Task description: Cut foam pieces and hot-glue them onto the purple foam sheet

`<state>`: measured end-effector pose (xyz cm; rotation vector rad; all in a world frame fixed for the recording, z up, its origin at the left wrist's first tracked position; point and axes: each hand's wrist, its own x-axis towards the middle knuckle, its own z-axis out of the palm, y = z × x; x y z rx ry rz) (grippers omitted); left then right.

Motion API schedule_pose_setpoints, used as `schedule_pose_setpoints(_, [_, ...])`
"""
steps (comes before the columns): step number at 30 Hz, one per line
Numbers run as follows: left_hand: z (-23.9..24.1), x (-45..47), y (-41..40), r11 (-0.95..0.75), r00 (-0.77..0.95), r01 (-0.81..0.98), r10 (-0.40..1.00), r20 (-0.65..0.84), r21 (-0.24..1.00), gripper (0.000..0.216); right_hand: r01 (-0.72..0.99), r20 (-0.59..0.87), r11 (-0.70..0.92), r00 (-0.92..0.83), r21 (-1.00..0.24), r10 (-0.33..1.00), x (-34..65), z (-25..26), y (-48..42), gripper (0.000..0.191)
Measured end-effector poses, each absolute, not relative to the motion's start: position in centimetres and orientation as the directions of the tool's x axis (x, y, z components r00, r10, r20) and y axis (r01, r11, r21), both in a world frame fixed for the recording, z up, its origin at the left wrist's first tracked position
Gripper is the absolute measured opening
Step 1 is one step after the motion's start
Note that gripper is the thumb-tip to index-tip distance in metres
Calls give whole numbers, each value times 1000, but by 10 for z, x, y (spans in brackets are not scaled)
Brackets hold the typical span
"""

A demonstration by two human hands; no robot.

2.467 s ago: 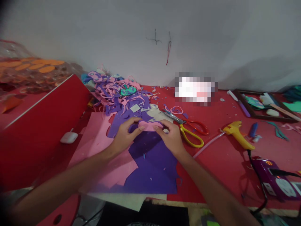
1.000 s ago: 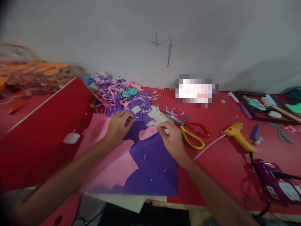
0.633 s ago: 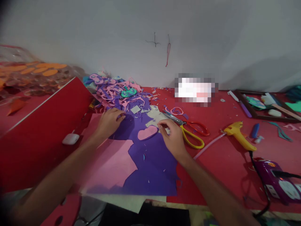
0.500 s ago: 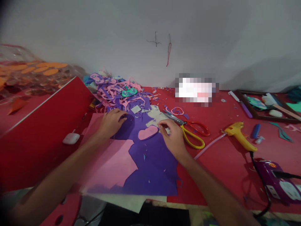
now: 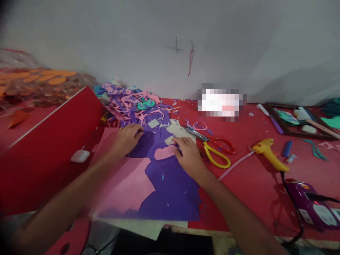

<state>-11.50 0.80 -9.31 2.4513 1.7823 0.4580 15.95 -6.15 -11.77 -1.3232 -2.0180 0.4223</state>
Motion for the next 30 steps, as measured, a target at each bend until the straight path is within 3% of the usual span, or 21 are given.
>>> schedule_pose_setpoints(3, [-89, -113, 7, -359, 287, 871, 926, 246, 335, 13, 682, 414, 435, -208, -588, 886, 161, -114, -63, 16])
schedule_pose_setpoints(6, [-83, -103, 0, -412, 306, 740, 910, 280, 532, 12, 673, 479, 444, -149, -592, 865, 161, -108, -65, 13])
schedule_pose_setpoints(9, [-77, -88, -14, -411, 318, 567, 909, 270, 714, 11, 589, 458, 419, -92, -691, 884, 157, -103, -69, 15])
schedule_pose_setpoints(12, [-78, -72, -30, -410, 360, 427, 895, 264, 806, 8, 419, 368, 378, -108, -825, 923, 151, -101, -72, 20])
schedule_pose_setpoints(16, [-84, -59, -44, -386, 412, 349, 882, 230, 854, 5, 293, 326, 367, -180, -883, 928, 145, -102, -74, 21])
schedule_pose_setpoints(26, [-90, -47, -51, -430, 404, 410, 876, 263, 804, 3, 388, 378, 422, -188, -820, 907, 144, -108, -72, 11])
schedule_pose_setpoints(30, [-91, -46, -51, -369, 424, 385, 885, 193, 846, 2, 370, 357, 409, -204, -834, 912, 145, -108, -72, 11])
